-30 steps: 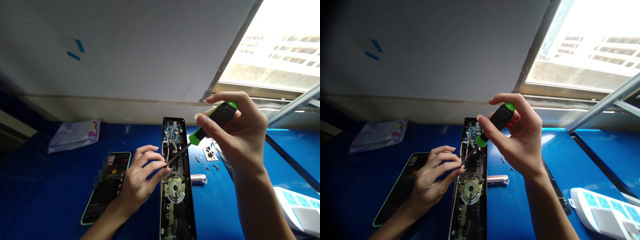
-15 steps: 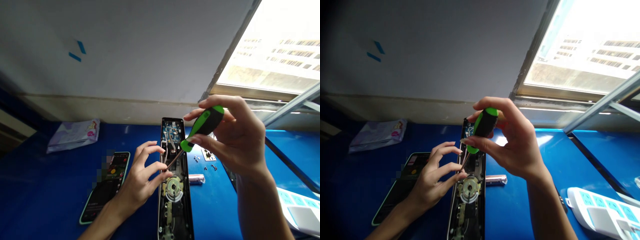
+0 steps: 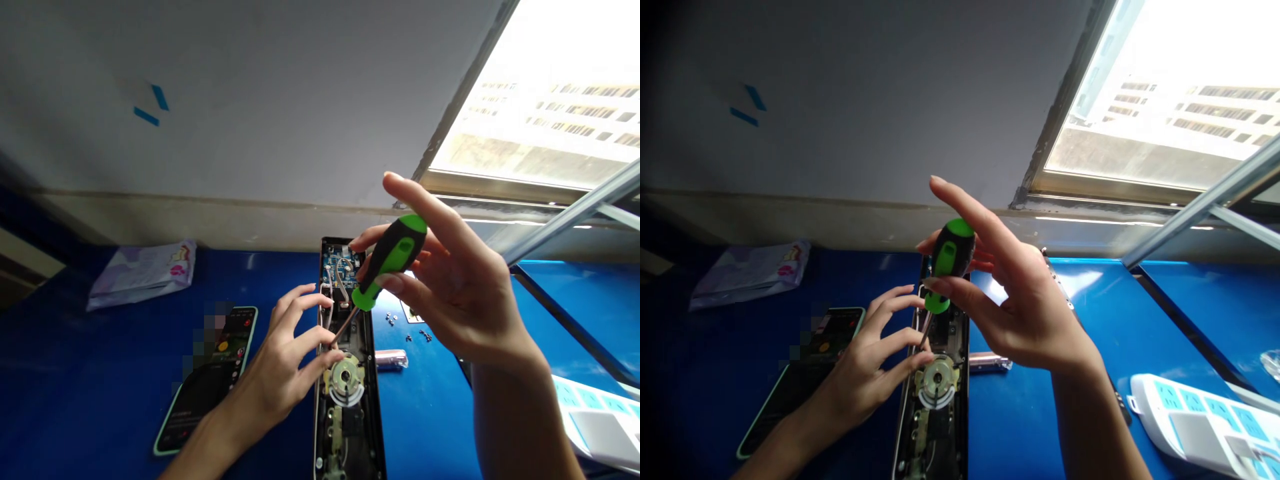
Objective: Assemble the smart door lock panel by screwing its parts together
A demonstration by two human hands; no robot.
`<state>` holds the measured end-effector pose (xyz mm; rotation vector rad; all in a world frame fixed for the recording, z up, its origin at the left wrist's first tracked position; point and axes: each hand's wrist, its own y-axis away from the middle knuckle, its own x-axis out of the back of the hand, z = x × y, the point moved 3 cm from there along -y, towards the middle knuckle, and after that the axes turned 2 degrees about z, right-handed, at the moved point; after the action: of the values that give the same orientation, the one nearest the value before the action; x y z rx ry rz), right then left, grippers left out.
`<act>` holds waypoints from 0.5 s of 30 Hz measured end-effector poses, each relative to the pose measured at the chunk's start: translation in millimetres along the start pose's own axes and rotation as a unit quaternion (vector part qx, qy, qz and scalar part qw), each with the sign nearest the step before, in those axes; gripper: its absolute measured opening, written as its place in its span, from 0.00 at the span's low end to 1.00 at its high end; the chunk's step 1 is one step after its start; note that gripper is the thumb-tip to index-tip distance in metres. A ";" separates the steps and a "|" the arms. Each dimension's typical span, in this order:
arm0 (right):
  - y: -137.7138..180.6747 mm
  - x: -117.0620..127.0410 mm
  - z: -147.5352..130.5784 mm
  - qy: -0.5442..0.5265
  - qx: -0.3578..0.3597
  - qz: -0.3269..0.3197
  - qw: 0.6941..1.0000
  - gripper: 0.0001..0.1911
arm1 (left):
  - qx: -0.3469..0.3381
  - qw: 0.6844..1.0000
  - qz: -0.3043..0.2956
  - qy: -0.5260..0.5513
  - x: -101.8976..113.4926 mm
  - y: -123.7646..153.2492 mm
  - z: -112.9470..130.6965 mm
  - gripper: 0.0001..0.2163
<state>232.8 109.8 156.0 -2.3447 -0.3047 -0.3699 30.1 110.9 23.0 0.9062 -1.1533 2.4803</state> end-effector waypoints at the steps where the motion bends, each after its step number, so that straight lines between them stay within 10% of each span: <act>1: 0.0 -0.3 -0.4 -0.002 0.005 0.000 1.000 0.37 | 0.003 1.000 -0.001 0.001 -0.3 0.4 -0.7 0.03; 15: -3.6 -2.6 6.3 -0.050 0.014 0.069 0.996 0.35 | 0.004 0.998 0.060 0.004 3.4 -2.1 1.3 0.06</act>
<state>230.3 116.5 153.0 -2.3451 -0.1938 -0.1805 29.0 111.2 27.0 0.8510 -1.2287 2.5829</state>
